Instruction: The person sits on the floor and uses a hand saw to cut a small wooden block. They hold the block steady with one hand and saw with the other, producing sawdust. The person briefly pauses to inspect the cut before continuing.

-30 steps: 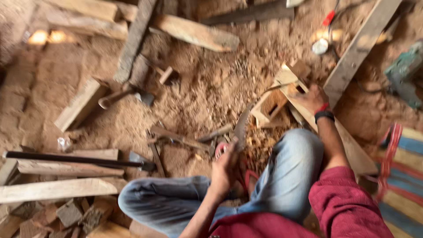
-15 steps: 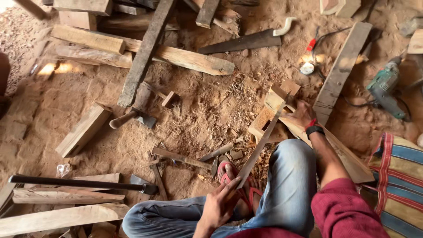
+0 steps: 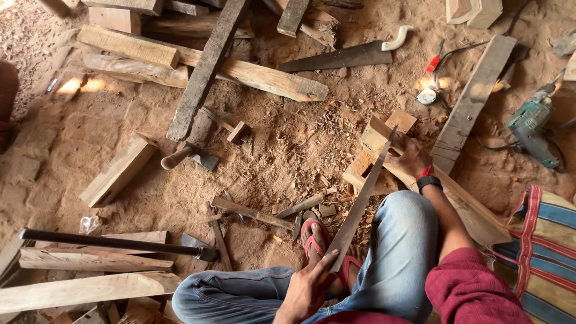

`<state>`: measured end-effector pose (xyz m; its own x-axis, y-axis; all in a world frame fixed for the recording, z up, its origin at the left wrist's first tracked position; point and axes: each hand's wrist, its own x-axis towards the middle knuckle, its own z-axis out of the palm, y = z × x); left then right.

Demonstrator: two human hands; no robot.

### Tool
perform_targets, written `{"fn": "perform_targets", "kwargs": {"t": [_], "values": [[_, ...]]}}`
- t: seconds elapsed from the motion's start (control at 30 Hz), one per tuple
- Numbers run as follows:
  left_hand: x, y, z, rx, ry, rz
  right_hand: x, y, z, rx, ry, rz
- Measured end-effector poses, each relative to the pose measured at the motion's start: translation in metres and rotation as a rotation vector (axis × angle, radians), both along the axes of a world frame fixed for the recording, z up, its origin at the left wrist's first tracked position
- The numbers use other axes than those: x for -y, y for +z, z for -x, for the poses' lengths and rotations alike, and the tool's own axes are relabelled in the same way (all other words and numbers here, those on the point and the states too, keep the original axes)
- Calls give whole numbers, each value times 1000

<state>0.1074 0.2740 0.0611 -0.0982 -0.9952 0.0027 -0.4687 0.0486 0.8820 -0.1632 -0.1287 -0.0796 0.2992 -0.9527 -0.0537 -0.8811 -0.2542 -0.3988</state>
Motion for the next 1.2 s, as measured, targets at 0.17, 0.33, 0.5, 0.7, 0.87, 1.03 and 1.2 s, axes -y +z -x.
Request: {"fn": "perform_targets", "kwargs": {"t": [0.17,0.33,0.5,0.7,0.87,1.03,1.2], "values": [[-2,3,1,-54,106,14,-7,-12,0,-5,7,226],[4,-2,0,-68,95,63,-2,-14,4,23,14,231],[6,-22,2,-86,100,63,3,-4,1,2,-31,77],[4,-34,-1,-111,50,7,-2,-1,1,59,37,220],[6,-25,-5,-98,47,13,-3,-3,1,25,34,199],[7,-16,-4,-88,67,22,-3,-2,2,72,36,224],[7,-11,-3,-46,80,-36,-3,-6,2,77,15,201]]}}
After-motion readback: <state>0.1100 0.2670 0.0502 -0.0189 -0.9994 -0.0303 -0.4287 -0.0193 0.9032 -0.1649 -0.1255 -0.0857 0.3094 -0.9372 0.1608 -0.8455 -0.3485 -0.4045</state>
